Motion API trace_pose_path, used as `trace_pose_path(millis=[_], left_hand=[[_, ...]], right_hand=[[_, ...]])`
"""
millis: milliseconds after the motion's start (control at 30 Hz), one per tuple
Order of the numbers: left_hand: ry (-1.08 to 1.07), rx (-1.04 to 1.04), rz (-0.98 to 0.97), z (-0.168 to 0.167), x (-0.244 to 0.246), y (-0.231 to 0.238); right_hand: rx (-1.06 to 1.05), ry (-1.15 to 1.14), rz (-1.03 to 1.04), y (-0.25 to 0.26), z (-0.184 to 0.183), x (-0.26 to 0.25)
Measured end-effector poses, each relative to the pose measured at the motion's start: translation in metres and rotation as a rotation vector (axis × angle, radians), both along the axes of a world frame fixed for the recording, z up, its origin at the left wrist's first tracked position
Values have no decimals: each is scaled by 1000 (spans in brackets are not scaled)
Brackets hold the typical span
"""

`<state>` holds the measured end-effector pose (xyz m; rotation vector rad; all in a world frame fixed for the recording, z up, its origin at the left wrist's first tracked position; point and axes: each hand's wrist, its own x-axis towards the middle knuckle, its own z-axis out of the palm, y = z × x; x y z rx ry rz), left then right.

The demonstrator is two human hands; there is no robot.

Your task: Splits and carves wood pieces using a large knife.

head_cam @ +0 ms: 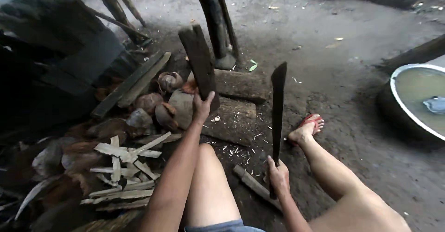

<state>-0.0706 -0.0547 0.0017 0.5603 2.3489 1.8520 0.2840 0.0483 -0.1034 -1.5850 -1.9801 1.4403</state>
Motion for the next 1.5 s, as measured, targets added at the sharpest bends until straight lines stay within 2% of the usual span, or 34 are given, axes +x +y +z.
trace_pose_path(millis=[67,133,300,367,500,633,733,800,833,933,1000,1067,1133,1167,1267,1367,1433,1467,1500], left_hand=[[-62,-93,-31,-2,10,26],[-145,-224,-144,-16,31,40],[-288,-228,-334,-71,76,64],[-321,-331,-399,-83,84,65],[-320,-538,-450,-88,85,59],[-290,-565,-477,-88,78,54],[-284,-598,-488,-82,81,54],[-282,-610,-489,-81,83,54],[-276,-615,-491,-81,82,55],[-269,-604,-505,-83,79,54],[-278,-583,-509,-83,76,54],[-286,-565,-509,-83,78,50],[-226,-504,-514,-65,73,54],[-141,-455,-513,-46,69,58],[240,-307,-463,43,60,66],[672,-184,-268,120,53,78],[737,-158,-193,131,55,85],[672,-261,-235,113,58,81],[539,-475,-341,82,61,70]], right_hand=[[31,72,23,-6,14,5],[73,137,60,-14,24,9],[244,223,180,-25,43,16],[315,244,209,-25,55,9],[409,339,250,-21,97,-11],[582,557,297,-11,148,-36],[727,625,322,-5,178,-51],[754,515,338,-5,174,-57],[722,379,359,-7,165,-59],[322,-117,472,-7,126,-65],[241,-232,482,-6,113,-71],[284,-217,460,-9,108,-67],[387,-116,415,-6,118,-63],[474,-26,385,-4,129,-62],[698,228,328,0,183,-55],[658,437,297,10,227,-49],[622,401,306,13,235,-53],[589,274,333,14,224,-57],[493,96,374,16,202,-64]])
